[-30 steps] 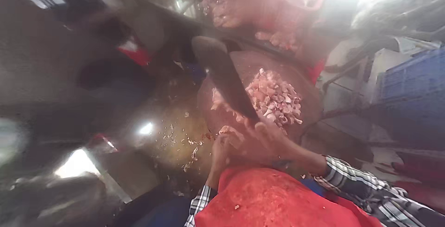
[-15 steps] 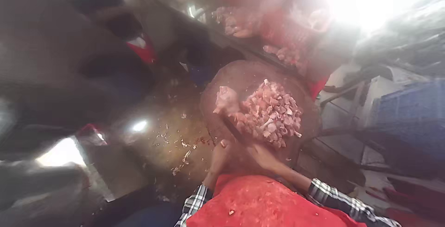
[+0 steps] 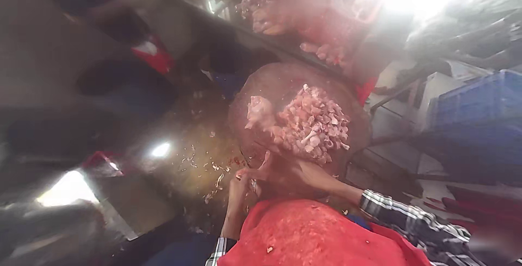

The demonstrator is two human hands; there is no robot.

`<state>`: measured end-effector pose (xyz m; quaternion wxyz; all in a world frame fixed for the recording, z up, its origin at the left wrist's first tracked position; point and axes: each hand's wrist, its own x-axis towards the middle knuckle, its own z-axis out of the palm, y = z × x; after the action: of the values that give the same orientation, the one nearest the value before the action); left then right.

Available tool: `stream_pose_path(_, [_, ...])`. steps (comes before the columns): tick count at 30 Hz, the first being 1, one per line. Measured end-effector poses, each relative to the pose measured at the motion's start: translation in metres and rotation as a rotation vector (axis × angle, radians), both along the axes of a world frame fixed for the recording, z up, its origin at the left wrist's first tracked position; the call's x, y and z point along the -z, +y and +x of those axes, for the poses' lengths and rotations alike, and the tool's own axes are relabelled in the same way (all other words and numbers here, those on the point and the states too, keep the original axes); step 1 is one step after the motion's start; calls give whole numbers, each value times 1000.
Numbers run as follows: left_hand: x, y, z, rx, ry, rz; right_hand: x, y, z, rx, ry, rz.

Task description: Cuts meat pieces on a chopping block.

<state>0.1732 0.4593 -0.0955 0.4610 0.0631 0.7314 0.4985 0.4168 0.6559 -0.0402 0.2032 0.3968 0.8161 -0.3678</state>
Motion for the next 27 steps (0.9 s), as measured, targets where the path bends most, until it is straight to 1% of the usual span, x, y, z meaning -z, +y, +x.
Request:
stream_pose_path(1, [3,0,-2,-14,-6,-3,-10,2,-2,-18,-30,48])
stream_pose_path(3, [5,-4,-2,-31,-16,-11,-47,-3,-11,-26,25,76])
stream_pose_path(5, [4,2,-7,-32,-3,-16,-84,-5,-29,-19,189,37])
stream_pose_path(6, [3,3,-8,-22,9,-15,-93,-8,-36,-24,285,-2])
stream_pose_path(7, [1,6,-11,-10,22,-5,-92,-9,-40,-43,369,-29])
stream_pose_path(8, [0,8,-14,3,35,13,-82,-10,-41,-69,409,-44])
stream_pose_path(9, [0,10,-17,12,49,28,-67,-10,-38,-94,392,-39])
stream_pose_path(12, [1,15,-24,20,60,-10,-10,4,-14,-133,76,-48])
stream_pose_path(13, [2,15,-26,22,57,-20,-5,6,-9,-138,-4,-32])
stream_pose_path(15, [7,15,-27,12,51,-15,-28,4,-10,-121,-37,5])
stream_pose_path(17, [8,14,-24,-9,23,6,-62,-10,-18,-88,90,23])
stream_pose_path(18, [9,16,-24,-31,-1,25,-75,-14,-24,-81,181,30])
stream_pose_path(19, [10,16,-23,-50,-20,38,-79,-19,-30,-80,271,10])
stream_pose_path(20, [11,17,-24,-56,-28,36,-74,-22,-34,-84,336,-30])
stream_pose_path(21, [10,17,-25,-47,-26,28,-63,-24,-35,-87,354,-64])
stream_pose_path(22, [10,16,-27,-30,-16,26,-47,-23,-33,-96,301,-80])
stream_pose_path(24, [12,17,-29,-2,5,0,-9,-16,-19,-105,123,-91])
stream_pose_path(25, [14,17,-30,0,8,-9,-1,-12,-13,-122,34,-65])
stream_pose_path(26, [16,18,-31,-6,11,-12,-7,-9,-12,-140,-20,-23])
stream_pose_path(27, [19,17,-31,-11,13,-12,-21,-9,-12,-149,-34,11])
